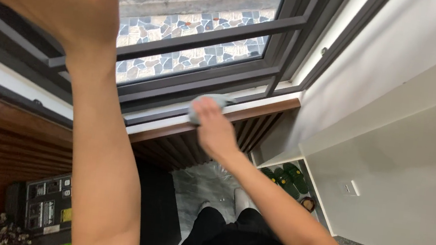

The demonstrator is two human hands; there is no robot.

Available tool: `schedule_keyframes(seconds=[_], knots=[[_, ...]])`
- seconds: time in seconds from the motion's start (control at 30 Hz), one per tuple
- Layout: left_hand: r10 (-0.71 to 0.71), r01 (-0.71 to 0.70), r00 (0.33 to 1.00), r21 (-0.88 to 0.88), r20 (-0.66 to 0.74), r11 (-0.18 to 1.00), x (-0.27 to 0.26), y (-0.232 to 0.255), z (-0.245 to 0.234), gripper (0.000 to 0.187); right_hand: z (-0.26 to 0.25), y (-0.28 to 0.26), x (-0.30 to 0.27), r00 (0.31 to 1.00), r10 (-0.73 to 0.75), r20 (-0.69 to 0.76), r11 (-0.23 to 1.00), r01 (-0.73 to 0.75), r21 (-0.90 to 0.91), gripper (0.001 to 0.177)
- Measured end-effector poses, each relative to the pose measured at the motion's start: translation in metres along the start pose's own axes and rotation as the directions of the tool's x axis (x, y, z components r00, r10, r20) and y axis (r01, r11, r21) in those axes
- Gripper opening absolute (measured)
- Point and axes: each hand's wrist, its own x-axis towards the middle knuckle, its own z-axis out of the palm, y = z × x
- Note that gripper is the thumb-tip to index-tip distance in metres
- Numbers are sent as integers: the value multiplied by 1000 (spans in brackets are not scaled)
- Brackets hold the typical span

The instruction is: Cleaning a window and its protective metal gate using a cloth.

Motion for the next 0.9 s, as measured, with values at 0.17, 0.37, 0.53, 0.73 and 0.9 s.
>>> schedule_keyframes(seconds=[0.17, 0.37, 0.53, 0.73, 0.9], knots=[[-34, 28, 998, -105, -53, 994, -6, -6, 2, 53, 53, -65, 20, 994, -112, 9, 991, 111, 77, 72], [51, -57, 997, 86, 63, 995, -10, -12, -3, 55, 29, -58, 19, 984, -177, -29, 973, 179, 142, 70], [87, -78, 989, -77, 118, 994, 19, 9, -36, 44, -8, -10, 7, 985, -151, -87, 985, 158, 76, 67], [-3, -10, 981, 65, 195, 998, 49, 37, -57, 42, -81, 47, -4, 990, 35, -133, 953, 7, 304, 46], [-167, 196, 952, -91, 257, 976, 87, 75, -60, 39, -138, 67, 8, 970, 161, -184, 923, -82, 375, 40]])
